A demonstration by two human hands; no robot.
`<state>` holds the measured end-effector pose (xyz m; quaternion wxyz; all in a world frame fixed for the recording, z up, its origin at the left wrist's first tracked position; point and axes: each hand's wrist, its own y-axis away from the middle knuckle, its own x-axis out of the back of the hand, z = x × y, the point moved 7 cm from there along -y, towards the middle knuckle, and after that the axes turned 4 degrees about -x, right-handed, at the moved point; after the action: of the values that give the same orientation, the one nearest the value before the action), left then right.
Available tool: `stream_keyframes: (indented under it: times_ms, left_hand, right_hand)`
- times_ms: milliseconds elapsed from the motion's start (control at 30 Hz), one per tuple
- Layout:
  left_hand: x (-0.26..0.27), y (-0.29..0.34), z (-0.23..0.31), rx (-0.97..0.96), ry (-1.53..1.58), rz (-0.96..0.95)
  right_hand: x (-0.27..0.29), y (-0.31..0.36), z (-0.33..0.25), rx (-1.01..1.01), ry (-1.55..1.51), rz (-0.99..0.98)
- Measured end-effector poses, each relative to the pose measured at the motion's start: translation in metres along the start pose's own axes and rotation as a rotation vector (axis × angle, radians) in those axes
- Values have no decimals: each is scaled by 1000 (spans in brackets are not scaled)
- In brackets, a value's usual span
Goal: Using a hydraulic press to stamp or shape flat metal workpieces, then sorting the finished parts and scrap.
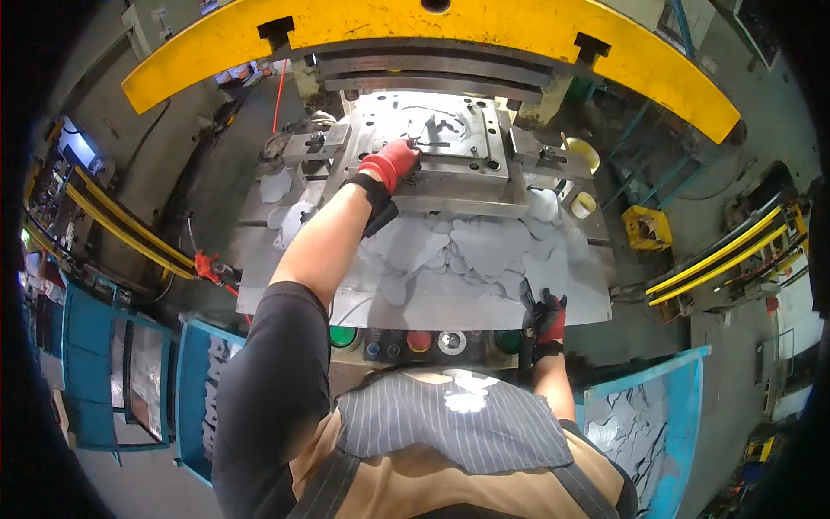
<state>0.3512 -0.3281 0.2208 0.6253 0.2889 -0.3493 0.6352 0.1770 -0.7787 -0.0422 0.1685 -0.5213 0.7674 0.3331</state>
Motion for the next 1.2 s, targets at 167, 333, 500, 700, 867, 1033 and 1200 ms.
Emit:
stream_keyframes:
  times_ms: [167,333,500,700,867,1033,1200]
  left_hand:
    - [23,19,-3,-4,202,119]
    - [69,120,-4,-208,366,272]
    - [81,253,-60,65,336,428]
    - [41,334,-152,437,596,466]
    - [25,311,-218,473,205,467]
    - [12,270,-265,567,-71,370]
    - [3,258,-307,621,-38,231]
  right_hand:
    - [7,-10,12,-41,-56,-132]
    - [-32,18,-1,-250,-191,-246]
    - [-23,11,0,-314,-221,-327]
    - [-18,11,5,-492,-512,-370]
    - [-62,43,-11,-174,-243,-242]
    - [-78,58,-22,48,-180,-209]
    - [6,9,-15,-129,16,-65]
